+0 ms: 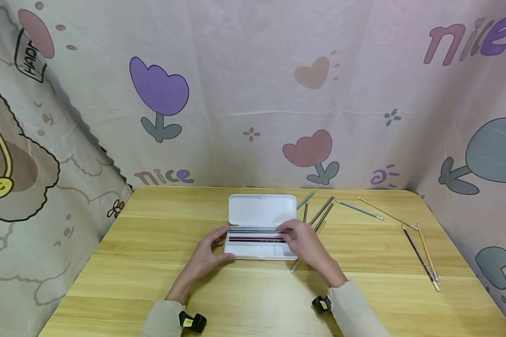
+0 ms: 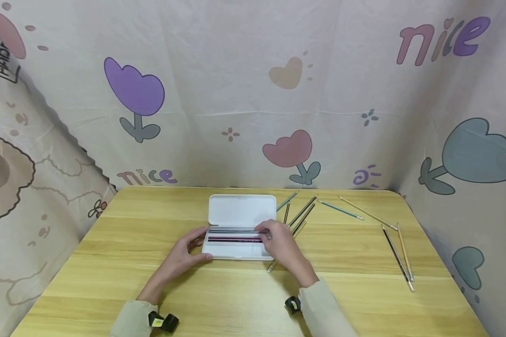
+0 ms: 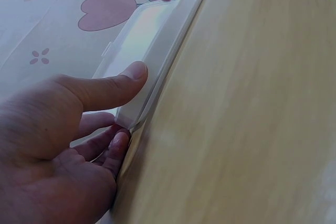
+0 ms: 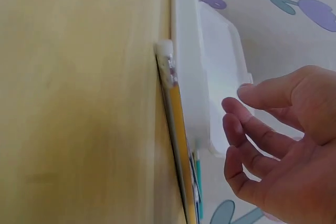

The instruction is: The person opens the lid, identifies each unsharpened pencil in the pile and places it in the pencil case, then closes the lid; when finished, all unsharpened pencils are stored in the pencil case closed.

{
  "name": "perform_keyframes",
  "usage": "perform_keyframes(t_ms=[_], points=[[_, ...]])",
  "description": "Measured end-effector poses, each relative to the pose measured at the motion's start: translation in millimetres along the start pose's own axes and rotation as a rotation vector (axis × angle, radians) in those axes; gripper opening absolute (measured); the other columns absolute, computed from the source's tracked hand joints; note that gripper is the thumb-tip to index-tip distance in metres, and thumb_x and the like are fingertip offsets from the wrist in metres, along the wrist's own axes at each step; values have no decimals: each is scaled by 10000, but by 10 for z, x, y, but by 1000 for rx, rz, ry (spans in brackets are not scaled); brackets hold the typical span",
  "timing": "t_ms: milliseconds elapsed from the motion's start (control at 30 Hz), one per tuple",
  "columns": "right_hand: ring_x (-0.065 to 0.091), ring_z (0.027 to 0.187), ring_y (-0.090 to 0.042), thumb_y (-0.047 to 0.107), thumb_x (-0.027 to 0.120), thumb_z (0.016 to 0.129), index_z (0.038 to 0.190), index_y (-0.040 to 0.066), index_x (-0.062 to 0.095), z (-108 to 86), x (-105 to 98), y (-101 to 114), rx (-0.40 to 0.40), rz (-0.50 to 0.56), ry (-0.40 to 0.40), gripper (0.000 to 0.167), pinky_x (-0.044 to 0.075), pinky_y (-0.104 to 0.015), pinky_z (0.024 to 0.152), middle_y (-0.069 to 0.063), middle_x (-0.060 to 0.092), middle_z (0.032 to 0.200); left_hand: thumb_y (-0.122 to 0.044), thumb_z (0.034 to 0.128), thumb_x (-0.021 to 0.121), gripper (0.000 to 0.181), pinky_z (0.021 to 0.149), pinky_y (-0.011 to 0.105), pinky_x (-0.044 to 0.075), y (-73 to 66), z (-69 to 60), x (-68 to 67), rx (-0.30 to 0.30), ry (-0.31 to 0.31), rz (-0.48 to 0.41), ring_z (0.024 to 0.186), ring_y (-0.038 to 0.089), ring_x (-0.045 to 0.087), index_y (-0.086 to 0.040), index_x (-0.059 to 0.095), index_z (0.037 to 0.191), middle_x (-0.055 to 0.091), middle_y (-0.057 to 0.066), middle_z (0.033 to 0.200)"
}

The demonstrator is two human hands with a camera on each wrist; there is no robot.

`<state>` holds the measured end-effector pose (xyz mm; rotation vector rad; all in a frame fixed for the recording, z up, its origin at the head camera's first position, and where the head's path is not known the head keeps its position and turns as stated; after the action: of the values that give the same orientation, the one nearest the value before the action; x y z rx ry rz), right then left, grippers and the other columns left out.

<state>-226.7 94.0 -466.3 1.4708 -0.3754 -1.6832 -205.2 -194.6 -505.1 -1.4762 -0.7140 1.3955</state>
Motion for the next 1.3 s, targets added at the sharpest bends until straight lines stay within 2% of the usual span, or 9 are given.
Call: perform_keyframes(t_ms=[200, 400, 500, 600, 700, 833, 933, 1100, 1300], points=[[623, 828, -164, -59, 698, 911, 1084, 1, 748, -152, -226, -48, -10, 44, -71, 190, 556, -240, 645, -67, 722, 952, -106, 798, 891, 799, 1103, 525, 441, -15, -4, 6, 0, 0, 5, 1275, 336, 531, 4, 502, 1487, 505, 179, 1492], [629, 773, -143, -60, 722, 899, 1076, -4, 742, -327, -382, -216, -6, 25, -105, 187, 573, -228, 640, -42, 700, 883, -116, 800, 891, 800, 1099, 507, 451, 10, -8, -1, 6, -1, 14, 1273, 332, 534, 2, 501, 1489, 506, 180, 1492], [611, 751, -108, -51, 734, 892, 1044, 9, 743, -405, -399, -289, 18, -9, -45, 164, 563, -222, 639, -5, 679, 843, -143, 794, 899, 809, 1093, 470, 466, 37, -13, -14, -3, -8, 31, 1258, 319, 547, -20, 508, 1492, 519, 159, 1486], [569, 708, -71, -24, 738, 899, 1020, 34, 750, -452, -388, -321, 22, -33, 51, 134, 539, -218, 612, 39, 648, 808, -150, 788, 904, 812, 1084, 443, 478, 36, -21, -21, -2, -19, 45, 1247, 312, 555, -27, 514, 1490, 529, 151, 1477], [517, 667, -51, 16, 735, 918, 1000, 58, 761, -477, -383, -331, 9, -48, 129, 96, 497, -216, 573, 71, 617, 770, -152, 789, 903, 811, 1083, 454, 478, 16, -20, -16, 12, -16, 50, 1254, 324, 551, -18, 514, 1487, 525, 164, 1479], [497, 643, -48, 49, 737, 929, 983, 72, 762, -510, -410, -353, 20, -56, 182, 64, 474, -214, 555, 83, 605, 746, -151, 790, 902, 817, 1095, 488, 462, -4, -5, -6, 27, -7, 40, 1278, 340, 537, -3, 505, 1489, 511, 180, 1493], [517, 652, -62, 79, 755, 921, 944, 86, 742, -535, -451, -384, 50, -73, 192, 28, 488, -220, 569, 82, 605, 744, -153, 793, 901, 819, 1102, 500, 451, -9, 5, 4, 19, -2, 32, 1277, 336, 535, -7, 500, 1493, 504, 177, 1500], [533, 676, -107, 101, 812, 867, 878, 111, 673, -569, -565, -444, 149, -129, 164, 140, 492, -236, 586, 56, 593, 752, -153, 797, 898, 820, 1102, 514, 449, -15, 6, 10, 9, 5, 30, 1268, 344, 536, 4, 494, 1493, 503, 190, 1495], [610, 723, -146, 57, 822, 844, 949, 60, 640, -577, -693, -525, 261, -176, 113, 210, 545, -311, 649, 3, 645, 787, -145, 800, 893, 820, 1106, 529, 441, -9, -13, -1, 9, 8, 27, 1269, 354, 531, 13, 486, 1495, 502, 198, 1492]])
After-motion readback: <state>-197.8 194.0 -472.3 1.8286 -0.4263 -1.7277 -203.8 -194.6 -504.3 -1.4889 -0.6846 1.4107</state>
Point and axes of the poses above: each hand's wrist, its own z-axis towards the middle knuckle, its own x-axis out of the palm, y = z × x, the point moved 3 cm from there along z, towards the middle knuckle
